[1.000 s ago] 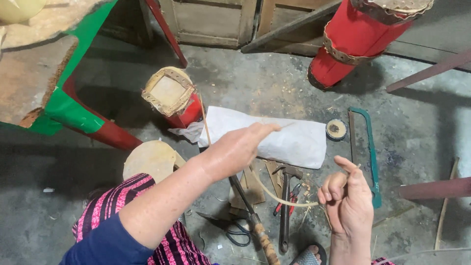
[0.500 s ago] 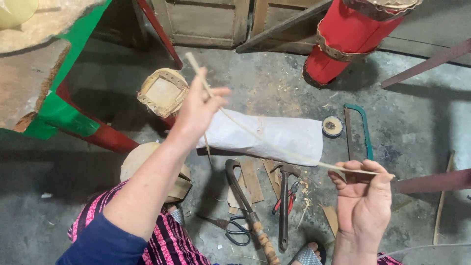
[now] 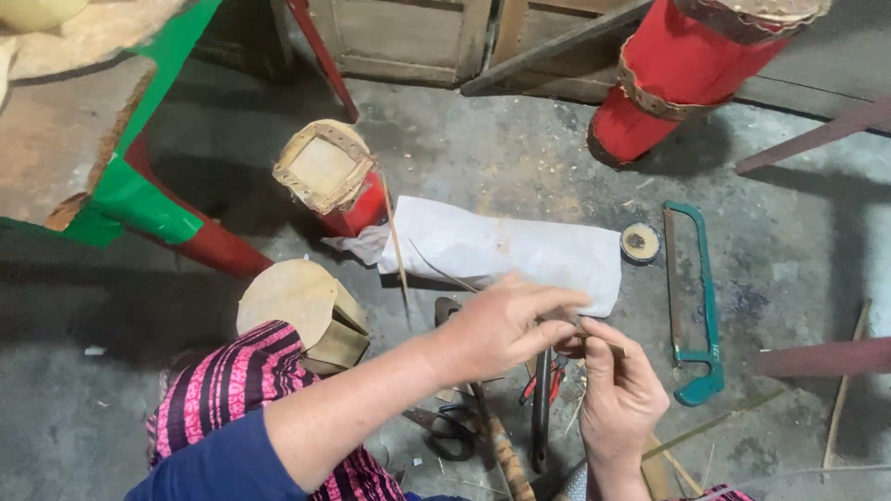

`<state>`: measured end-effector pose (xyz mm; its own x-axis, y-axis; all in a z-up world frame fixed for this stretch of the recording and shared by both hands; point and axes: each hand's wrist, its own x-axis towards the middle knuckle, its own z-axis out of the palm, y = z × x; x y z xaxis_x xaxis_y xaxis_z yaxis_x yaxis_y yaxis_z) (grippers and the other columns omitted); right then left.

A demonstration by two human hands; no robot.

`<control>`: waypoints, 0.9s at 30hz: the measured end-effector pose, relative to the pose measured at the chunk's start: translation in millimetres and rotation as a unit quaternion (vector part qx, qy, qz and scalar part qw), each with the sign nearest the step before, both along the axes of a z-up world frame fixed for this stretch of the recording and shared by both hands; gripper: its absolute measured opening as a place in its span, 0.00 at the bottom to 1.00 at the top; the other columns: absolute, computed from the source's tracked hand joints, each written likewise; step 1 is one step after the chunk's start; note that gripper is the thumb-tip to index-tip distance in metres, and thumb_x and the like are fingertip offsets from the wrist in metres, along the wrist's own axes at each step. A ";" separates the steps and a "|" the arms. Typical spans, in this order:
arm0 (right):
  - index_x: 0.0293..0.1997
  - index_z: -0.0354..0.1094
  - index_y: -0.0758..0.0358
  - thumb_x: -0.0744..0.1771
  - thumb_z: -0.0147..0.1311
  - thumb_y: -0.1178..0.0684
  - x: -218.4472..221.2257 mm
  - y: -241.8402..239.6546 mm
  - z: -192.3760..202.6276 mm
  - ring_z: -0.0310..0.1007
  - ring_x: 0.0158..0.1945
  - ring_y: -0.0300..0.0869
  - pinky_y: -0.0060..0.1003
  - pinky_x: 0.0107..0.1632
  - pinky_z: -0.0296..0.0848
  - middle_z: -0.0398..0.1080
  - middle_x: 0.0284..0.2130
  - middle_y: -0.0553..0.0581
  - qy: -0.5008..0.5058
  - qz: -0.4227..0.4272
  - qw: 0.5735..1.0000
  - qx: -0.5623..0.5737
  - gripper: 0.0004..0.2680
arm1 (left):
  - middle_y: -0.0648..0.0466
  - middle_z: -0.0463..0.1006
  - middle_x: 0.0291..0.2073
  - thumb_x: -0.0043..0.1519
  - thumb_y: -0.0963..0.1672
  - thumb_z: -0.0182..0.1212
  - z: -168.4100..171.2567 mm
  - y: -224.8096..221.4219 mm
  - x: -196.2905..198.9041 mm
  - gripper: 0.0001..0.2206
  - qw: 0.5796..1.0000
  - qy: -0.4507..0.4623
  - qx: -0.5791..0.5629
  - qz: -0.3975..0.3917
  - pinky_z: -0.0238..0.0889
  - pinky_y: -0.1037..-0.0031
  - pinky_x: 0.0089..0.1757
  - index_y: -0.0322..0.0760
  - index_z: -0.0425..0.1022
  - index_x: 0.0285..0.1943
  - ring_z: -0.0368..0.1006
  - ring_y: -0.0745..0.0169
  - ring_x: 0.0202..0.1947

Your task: A person uses a curved blade to scrape and thin a bamboo strip, likely for use in instrument repair or construction.

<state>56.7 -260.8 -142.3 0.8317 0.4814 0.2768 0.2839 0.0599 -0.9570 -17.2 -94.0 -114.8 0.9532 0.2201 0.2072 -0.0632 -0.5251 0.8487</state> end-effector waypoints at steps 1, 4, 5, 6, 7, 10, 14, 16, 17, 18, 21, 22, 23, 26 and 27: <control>0.50 0.71 0.75 0.71 0.52 0.60 -0.8 -0.1 -4.9 0.79 0.38 0.44 0.34 0.48 0.83 0.77 0.42 0.64 0.000 -0.017 1.000 -0.005 0.07 | 0.61 0.83 0.39 0.71 0.50 0.46 -5.3 -3.4 1.1 0.15 1.000 -0.016 0.005 -0.020 0.56 0.66 0.55 0.47 0.71 0.63 0.77 0.58 0.41; 0.52 0.72 0.73 0.71 0.53 0.58 -0.8 -0.6 -6.1 0.72 0.29 0.37 0.29 0.36 0.77 0.74 0.29 0.60 0.037 -0.006 0.999 -0.010 0.08 | 0.58 0.84 0.43 0.69 0.48 0.51 -3.8 -0.5 -0.3 0.11 0.997 0.005 -0.070 -0.021 0.65 0.68 0.45 0.44 0.75 0.55 0.79 0.58 0.45; 0.52 0.72 0.73 0.71 0.53 0.58 1.0 0.6 -7.0 0.72 0.29 0.37 0.29 0.36 0.77 0.74 0.29 0.60 0.037 -0.006 0.999 -0.011 0.08 | 0.58 0.84 0.43 0.69 0.48 0.51 -4.4 -0.6 0.0 0.11 0.997 0.006 -0.071 -0.021 0.65 0.68 0.45 0.44 0.75 0.55 0.79 0.58 0.45; 0.51 0.72 0.73 0.71 0.53 0.57 2.4 0.8 -8.1 0.72 0.28 0.37 0.28 0.35 0.77 0.74 0.29 0.60 0.026 -0.007 1.000 -0.010 0.08 | 0.58 0.81 0.39 0.69 0.47 0.51 -5.3 -1.5 0.1 0.09 0.997 -0.009 -0.076 -0.014 0.64 0.71 0.44 0.43 0.75 0.49 0.76 0.60 0.42; 0.51 0.72 0.72 0.71 0.53 0.57 3.8 0.8 -9.0 0.71 0.28 0.36 0.28 0.34 0.77 0.75 0.30 0.60 0.015 -0.007 1.000 -0.009 0.08 | 0.57 0.78 0.35 0.70 0.46 0.52 -6.1 -2.6 0.1 0.09 0.996 -0.024 -0.081 -0.006 0.63 0.73 0.42 0.42 0.76 0.43 0.73 0.62 0.38; 0.56 0.69 0.67 0.74 0.40 0.56 21.0 4.9 -30.1 0.75 0.33 0.43 0.36 0.37 0.79 0.74 0.30 0.58 0.114 0.036 0.991 -0.051 0.10 | 0.58 0.78 0.29 0.69 0.47 0.50 -1.7 4.5 2.4 0.11 0.998 0.000 -0.060 0.029 0.62 0.68 0.40 0.44 0.77 0.39 0.71 0.61 0.35; 0.56 0.75 0.52 0.67 0.52 0.49 35.2 22.6 -161.7 0.77 0.37 0.41 0.37 0.46 0.73 0.79 0.40 0.53 0.093 0.048 0.936 -0.336 0.12 | 0.64 0.70 0.22 0.71 0.46 0.50 22.7 16.3 -5.4 0.10 0.980 0.077 -0.178 0.048 0.59 0.77 0.34 0.47 0.74 0.36 0.63 0.72 0.25; 0.66 0.66 0.46 0.64 0.59 0.42 8.1 25.8 -194.2 0.72 0.62 0.42 0.34 0.61 0.68 0.70 0.64 0.50 0.117 0.202 0.855 -0.463 0.22 | 0.63 0.64 0.22 0.71 0.47 0.48 31.1 22.4 -7.5 0.11 0.963 0.070 -0.249 0.069 0.54 0.80 0.29 0.43 0.73 0.38 0.59 0.72 0.23; 0.66 0.66 0.46 0.64 0.59 0.42 -4.0 20.6 -209.4 0.72 0.62 0.42 0.34 0.61 0.68 0.70 0.64 0.50 0.120 0.203 0.854 -0.464 0.22 | 0.63 0.64 0.22 0.71 0.47 0.48 27.4 24.7 -7.3 0.11 0.963 0.073 -0.251 0.070 0.54 0.80 0.29 0.43 0.73 0.38 0.59 0.72 0.23; 0.69 0.61 0.46 0.64 0.57 0.41 -14.4 18.2 -224.3 0.72 0.61 0.49 0.41 0.60 0.70 0.70 0.62 0.55 0.084 0.264 0.804 -0.526 0.24 | 0.63 0.67 0.25 0.71 0.47 0.49 24.4 28.6 -6.6 0.12 0.963 0.030 -0.252 0.087 0.57 0.80 0.33 0.42 0.75 0.38 0.62 0.73 0.27; 0.75 0.49 0.50 0.64 0.51 0.31 -35.8 18.8 -235.8 0.71 0.62 0.58 0.47 0.60 0.71 0.71 0.60 0.62 0.070 0.346 0.703 -0.617 0.32 | 0.62 0.70 0.27 0.69 0.49 0.49 24.8 37.5 -9.8 0.13 0.960 -0.011 -0.254 0.118 0.60 0.80 0.37 0.42 0.77 0.39 0.65 0.74 0.30; 0.78 0.41 0.54 0.63 0.47 0.21 -39.3 20.3 -233.8 0.70 0.62 0.59 0.47 0.60 0.70 0.70 0.59 0.64 0.091 0.363 0.660 -0.651 0.39 | 0.62 0.69 0.26 0.69 0.50 0.49 26.7 39.9 -10.7 0.14 0.958 -0.011 -0.255 0.127 0.59 0.80 0.38 0.43 0.77 0.40 0.65 0.74 0.30; 0.78 0.41 0.54 0.63 0.47 0.21 -39.6 16.4 -247.7 0.70 0.62 0.59 0.47 0.60 0.70 0.70 0.59 0.64 0.089 0.365 0.659 -0.652 0.39 | 0.62 0.69 0.26 0.69 0.50 0.49 27.4 41.3 -12.6 0.14 0.958 -0.012 -0.255 0.130 0.59 0.80 0.38 0.43 0.77 0.40 0.65 0.74 0.30; 0.64 0.63 0.54 0.66 0.50 0.49 -38.0 9.8 -268.8 0.72 0.59 0.61 0.45 0.61 0.69 0.74 0.54 0.66 0.110 0.343 0.717 -0.596 0.18 | 0.61 0.66 0.24 0.70 0.49 0.49 30.4 46.3 -16.6 0.13 0.952 -0.017 -0.274 0.134 0.57 0.80 0.34 0.43 0.76 0.40 0.61 0.74 0.28; 0.65 0.64 0.54 0.66 0.49 0.50 -37.3 10.0 -262.9 0.72 0.61 0.57 0.44 0.63 0.68 0.73 0.56 0.64 0.126 0.334 0.743 -0.566 0.19 | 0.62 0.66 0.24 0.70 0.50 0.49 30.7 48.6 -17.8 0.13 0.953 -0.036 -0.266 0.137 0.56 0.80 0.35 0.44 0.76 0.40 0.61 0.74 0.28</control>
